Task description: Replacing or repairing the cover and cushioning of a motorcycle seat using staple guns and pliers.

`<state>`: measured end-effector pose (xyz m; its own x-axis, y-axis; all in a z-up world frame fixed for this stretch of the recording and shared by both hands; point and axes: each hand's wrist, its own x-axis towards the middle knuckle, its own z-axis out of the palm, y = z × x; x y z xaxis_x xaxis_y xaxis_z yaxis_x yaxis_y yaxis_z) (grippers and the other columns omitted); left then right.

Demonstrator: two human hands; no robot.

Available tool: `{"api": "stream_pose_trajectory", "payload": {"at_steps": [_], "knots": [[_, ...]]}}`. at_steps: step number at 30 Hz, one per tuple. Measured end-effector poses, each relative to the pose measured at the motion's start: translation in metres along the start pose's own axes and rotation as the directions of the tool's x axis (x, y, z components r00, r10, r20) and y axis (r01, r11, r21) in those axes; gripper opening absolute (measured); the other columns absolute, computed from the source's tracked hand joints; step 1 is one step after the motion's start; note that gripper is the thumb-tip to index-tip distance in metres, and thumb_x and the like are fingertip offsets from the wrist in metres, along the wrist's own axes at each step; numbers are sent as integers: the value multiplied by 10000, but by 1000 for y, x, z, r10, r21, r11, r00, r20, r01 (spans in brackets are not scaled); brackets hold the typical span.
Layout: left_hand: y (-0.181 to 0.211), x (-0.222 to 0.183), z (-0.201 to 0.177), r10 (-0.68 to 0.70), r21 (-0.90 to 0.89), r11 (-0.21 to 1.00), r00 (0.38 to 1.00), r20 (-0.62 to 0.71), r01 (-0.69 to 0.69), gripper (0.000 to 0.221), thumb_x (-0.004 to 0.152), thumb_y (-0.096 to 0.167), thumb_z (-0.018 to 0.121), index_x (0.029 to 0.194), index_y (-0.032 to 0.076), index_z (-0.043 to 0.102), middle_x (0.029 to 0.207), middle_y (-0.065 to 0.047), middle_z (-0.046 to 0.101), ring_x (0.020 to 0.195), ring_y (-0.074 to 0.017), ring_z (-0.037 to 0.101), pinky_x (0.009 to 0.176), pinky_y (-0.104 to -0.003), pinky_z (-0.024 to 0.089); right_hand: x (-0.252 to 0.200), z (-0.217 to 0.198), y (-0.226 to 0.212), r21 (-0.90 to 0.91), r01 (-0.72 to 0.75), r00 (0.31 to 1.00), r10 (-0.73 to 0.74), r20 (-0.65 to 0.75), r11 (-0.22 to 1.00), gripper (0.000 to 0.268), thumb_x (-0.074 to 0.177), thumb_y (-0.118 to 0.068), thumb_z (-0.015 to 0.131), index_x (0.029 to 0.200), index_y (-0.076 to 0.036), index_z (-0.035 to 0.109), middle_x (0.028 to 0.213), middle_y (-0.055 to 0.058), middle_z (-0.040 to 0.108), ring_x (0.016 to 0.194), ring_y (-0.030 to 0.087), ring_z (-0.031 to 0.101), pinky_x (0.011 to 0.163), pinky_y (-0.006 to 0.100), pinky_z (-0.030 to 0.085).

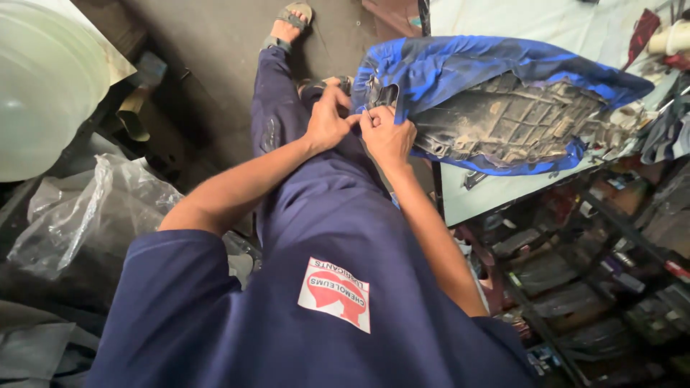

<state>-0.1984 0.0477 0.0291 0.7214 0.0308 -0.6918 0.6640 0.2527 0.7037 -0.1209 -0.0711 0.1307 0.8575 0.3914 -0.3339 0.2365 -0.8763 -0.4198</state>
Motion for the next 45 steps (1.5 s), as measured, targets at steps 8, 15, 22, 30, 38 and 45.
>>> {"api": "stream_pose_trajectory", "payload": {"at_steps": [8, 15, 22, 30, 38, 45], "knots": [[-39, 12, 13, -30, -433, 895, 984, 177, 105, 353, 936, 136, 751, 1249, 14, 644, 1139, -53, 726, 998, -129, 698, 878, -290, 575, 2, 7, 3, 17, -119, 989, 120, -91, 993, 281, 790, -239, 843, 712, -89, 619, 652, 83, 646, 585, 305, 649, 547, 439, 494], [-59, 10, 16, 5, -166, 986, 998, 70, 6, 232, 1021, 198, 676, 1163, 14, 686, 1060, -48, 690, 936, -128, 610, 836, -294, 493, -55, -45, 23, 308, -93, 974, 151, -170, 947, 319, 887, -138, 803, 709, -50, 554, 605, 79, 564, 516, 227, 580, 532, 375, 444], [-24, 6, 24, -325, -245, 916, 946, 8, 317, 169, 1067, 208, 602, 1146, 76, 670, 880, -49, 621, 667, -215, 457, 607, -383, 343, -220, -26, 264, 235, -559, 701, 605, -377, 795, 298, 843, -216, 848, 743, -60, 614, 662, 88, 657, 588, 236, 631, 601, 395, 492], [9, 20, 4, -212, -426, 877, 975, 69, 221, 274, 971, -13, 523, 1222, 32, 623, 1075, -86, 697, 961, -226, 691, 897, -429, 577, -179, 27, 416, 336, -503, 713, 602, -359, 796, 459, 910, -412, 793, 1100, -2, 715, 1071, 225, 725, 1009, 406, 663, 924, 481, 502], [-7, 58, -22, -135, -339, 902, 921, 366, 267, 449, 880, -116, 565, 1299, 22, 649, 1292, -103, 697, 1159, -238, 682, 1045, -408, 518, -209, -3, 330, 405, -856, 350, 937, 0, 320, 552, 766, -361, 737, 1024, 115, 634, 1023, 302, 668, 969, 428, 665, 891, 468, 553], [9, 48, -20, -242, -307, 875, 886, 396, 375, 274, 919, -79, 661, 1174, 17, 692, 1067, -77, 746, 902, -198, 721, 811, -356, 582, -232, -7, 149, 374, -753, 656, 574, 490, 541, 269, 748, -139, 661, 1000, -49, 684, 830, 135, 684, 768, 277, 640, 679, 424, 503]]}}
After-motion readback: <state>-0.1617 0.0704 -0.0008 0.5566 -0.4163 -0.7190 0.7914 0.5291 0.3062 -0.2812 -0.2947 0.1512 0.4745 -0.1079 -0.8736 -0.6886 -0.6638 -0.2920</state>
